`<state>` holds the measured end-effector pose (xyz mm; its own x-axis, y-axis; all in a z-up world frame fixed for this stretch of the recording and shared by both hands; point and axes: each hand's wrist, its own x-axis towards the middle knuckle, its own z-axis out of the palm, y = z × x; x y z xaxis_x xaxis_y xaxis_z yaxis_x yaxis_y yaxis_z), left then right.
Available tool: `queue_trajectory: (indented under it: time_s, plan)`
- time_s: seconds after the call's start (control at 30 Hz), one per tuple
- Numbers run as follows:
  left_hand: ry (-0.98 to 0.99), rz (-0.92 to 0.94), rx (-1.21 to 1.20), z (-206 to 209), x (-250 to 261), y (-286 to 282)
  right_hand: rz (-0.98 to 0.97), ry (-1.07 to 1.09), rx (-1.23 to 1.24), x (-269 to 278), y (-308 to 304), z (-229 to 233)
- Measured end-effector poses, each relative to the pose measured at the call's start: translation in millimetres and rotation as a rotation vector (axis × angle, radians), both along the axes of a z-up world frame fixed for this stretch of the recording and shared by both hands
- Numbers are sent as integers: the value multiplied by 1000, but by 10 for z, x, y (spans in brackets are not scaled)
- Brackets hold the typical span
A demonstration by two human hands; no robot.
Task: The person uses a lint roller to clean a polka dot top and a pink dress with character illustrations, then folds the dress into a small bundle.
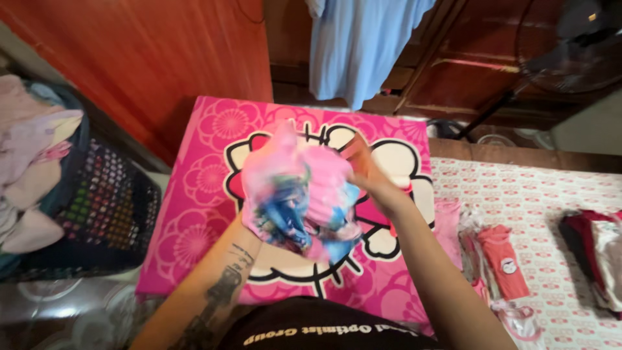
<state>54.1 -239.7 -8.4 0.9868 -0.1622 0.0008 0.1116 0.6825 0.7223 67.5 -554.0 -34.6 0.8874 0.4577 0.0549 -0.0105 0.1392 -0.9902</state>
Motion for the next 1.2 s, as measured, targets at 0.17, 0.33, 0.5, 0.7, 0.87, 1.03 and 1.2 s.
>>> queue_trajectory:
  time_s: [0.17, 0.33, 0.5, 0.7, 0.87, 1.03, 1.2]
  plan:
    - [-5, -10, -26, -190, -28, 214, 458, 380, -104, -268, -213, -783]
    - [26, -67, -92, -458, -144, 275, -224, 362, 135, 145, -842, -219]
    - [58, -77, -151, -623, -162, 328, -145, 358, 111, 324, -1057, -460]
    - [51, -23, -193, -694, 50, 532, -355, 11, -61, 897, -1345, 390]
    - [96, 110, -204, -1178, 131, 1085, -201, -215, -165, 1924, -158, -124]
    - [344, 206, -64, -2455, -64, 1653, -41, -625, -1022, 1094, 50, -2519]
    - [813, 422, 222, -3776, -702, 2022, -603, -236, -1204, -533, -774, -3276]
